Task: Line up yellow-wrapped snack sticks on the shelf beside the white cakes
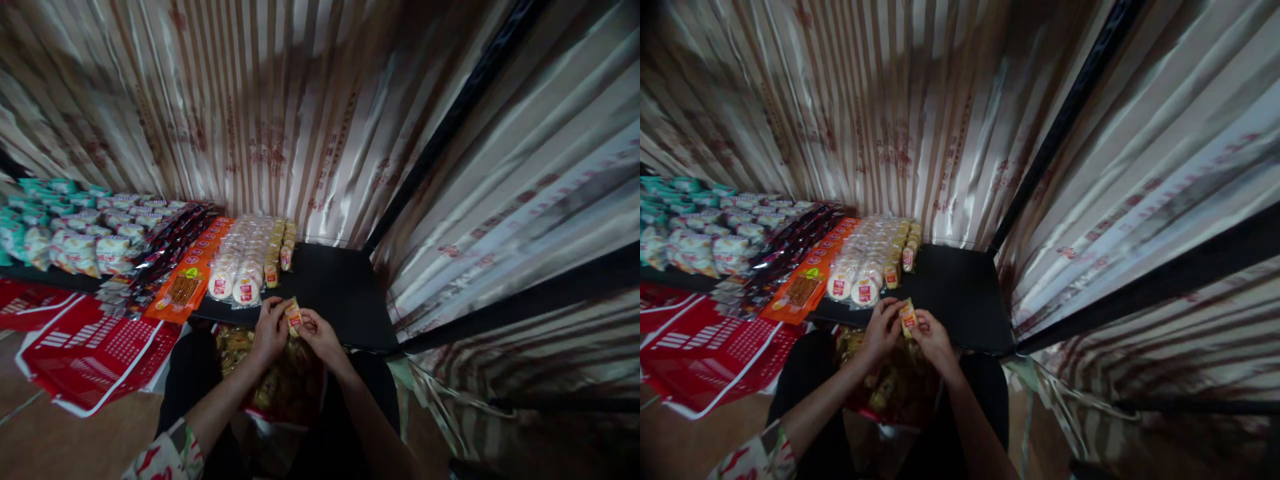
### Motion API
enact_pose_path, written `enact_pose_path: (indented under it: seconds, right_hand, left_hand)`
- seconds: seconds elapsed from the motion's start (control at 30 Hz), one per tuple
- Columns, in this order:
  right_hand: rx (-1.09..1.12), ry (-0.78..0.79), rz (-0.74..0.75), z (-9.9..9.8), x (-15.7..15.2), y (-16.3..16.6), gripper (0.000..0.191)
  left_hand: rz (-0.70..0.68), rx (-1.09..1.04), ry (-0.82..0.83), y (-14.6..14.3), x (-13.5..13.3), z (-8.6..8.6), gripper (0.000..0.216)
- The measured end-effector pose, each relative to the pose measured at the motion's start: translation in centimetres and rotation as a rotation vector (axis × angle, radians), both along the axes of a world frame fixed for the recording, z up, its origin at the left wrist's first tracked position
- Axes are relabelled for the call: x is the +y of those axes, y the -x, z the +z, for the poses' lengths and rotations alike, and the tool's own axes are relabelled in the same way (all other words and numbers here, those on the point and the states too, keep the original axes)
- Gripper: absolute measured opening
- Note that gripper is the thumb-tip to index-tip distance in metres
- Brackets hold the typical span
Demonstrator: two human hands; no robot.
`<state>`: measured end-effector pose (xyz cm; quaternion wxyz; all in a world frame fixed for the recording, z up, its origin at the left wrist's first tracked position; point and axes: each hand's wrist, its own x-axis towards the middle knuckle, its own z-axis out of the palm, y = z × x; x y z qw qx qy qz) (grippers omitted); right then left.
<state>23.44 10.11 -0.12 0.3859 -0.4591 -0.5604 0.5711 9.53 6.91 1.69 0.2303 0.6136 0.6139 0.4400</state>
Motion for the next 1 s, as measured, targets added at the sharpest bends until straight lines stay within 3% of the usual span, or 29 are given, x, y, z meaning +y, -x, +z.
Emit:
enact_pose_path:
  seconds: [0.23,0.43,0.7,1.0]
  right_hand:
    - [-0.315,-0.192,-0.236,-0.7,4.8,0.2,0.029]
    - [-0.365,-0.216,-0.275,-1.2,8.6,2.6,0.029]
    - [-0.594,-0.287,-0.306,-0.5,11.9,4.8,0.030]
    - [-0.482,-0.277,-0.310,-2.1,12.9,5.4,0.032]
  left_hand:
    - [-0.033,-0.015,-0.054,-1.6,3.3,0.4,0.044]
    - [0.050,0.042,-0.026,-2.2,5.4,0.0,0.043]
    - [0.090,-0.021,0.089,-2.0,7.6,-1.2,0.045]
    - [0.103,-0.155,0.068,-2.1,8.4,-3.2,0.043]
